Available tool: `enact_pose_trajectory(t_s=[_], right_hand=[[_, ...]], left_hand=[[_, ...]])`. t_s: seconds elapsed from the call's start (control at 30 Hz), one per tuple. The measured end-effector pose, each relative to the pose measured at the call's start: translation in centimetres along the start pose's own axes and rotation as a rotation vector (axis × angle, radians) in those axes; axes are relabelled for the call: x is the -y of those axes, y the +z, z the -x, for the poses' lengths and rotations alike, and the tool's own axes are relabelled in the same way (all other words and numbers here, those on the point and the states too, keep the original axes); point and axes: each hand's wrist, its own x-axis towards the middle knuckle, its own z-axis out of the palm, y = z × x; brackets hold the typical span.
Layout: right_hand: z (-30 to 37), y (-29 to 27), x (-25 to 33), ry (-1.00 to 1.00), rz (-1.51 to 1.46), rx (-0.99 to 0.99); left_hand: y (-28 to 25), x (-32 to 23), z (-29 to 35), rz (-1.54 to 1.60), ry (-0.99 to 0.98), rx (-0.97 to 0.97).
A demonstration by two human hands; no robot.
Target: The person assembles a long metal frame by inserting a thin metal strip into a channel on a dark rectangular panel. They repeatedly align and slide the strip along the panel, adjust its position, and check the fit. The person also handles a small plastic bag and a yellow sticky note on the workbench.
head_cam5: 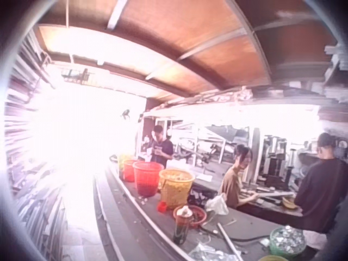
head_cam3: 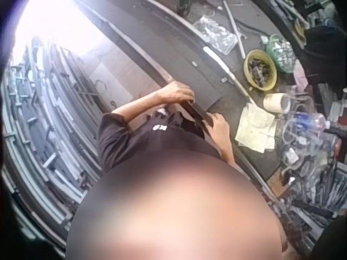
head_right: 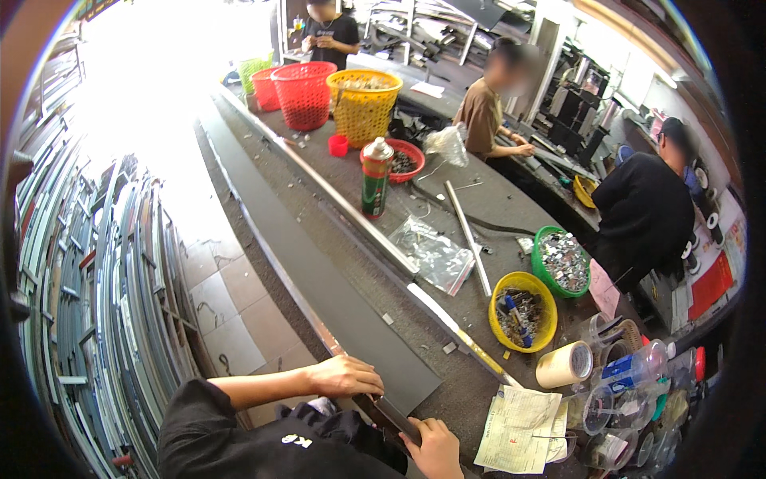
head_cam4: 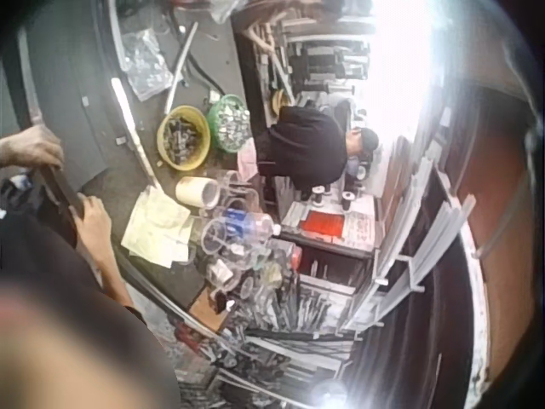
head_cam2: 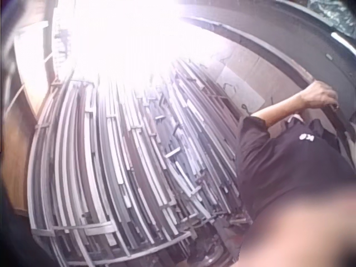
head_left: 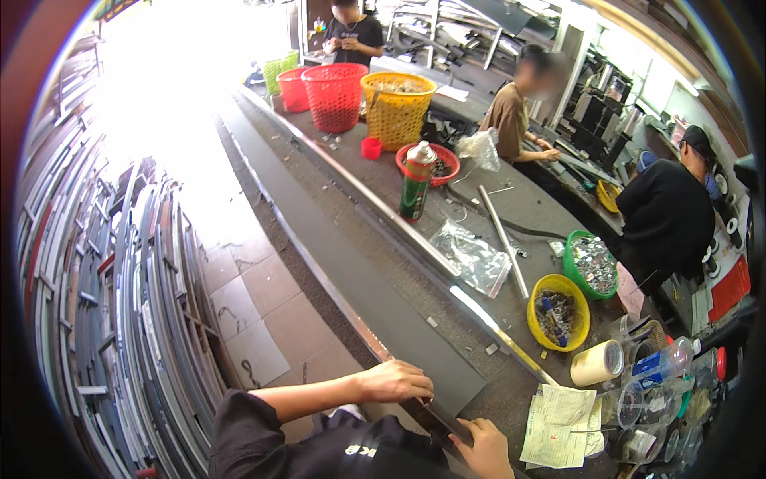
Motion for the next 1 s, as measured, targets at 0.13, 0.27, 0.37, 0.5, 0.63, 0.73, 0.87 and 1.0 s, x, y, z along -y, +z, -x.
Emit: enact_pose_trajectory(t_s=[0.13,0.27,0.37,0.5,0.63,0.73,0.87,1.0], right_hand=[[0.1,0.1,-0.2,0.005,0.005,-0.025],[0.1,0.7,-0.9,-0.04,0.03,-0.124],[-0.3,1.5,-1.8,-0.091,0.175,-0.129],[-0.4,2.3,-2.6,-0.141,0.172,-0.136],[-0.2,2.3,-2.3,-0.113,0.153,-0.111],[-0.1,2.4,-1.6,-0.107,0.273,-0.102],[-0.4,2.8,-1.1,-0.15,0.383,-0.082],[-0.7,3.1,-1.5,-0.168,0.414,-0.074]], left_hand=[[-0.1,-1.0,-0.2,0.033,0.012,-0.173],[-0.1,-1.1,-0.1,0.04,-0.03,-0.166],[0.1,-1.0,-0.3,0.036,-0.048,-0.181],[0.7,-1.3,-0.3,-0.018,-0.029,-0.239],[1.0,-1.6,0.0,-0.031,-0.057,-0.259],[0.8,-1.9,0.1,-0.059,-0.065,-0.268],[0.2,-2.4,0.2,-0.043,-0.092,-0.227],[0.1,-2.8,0.2,-0.074,-0.11,-0.214]])
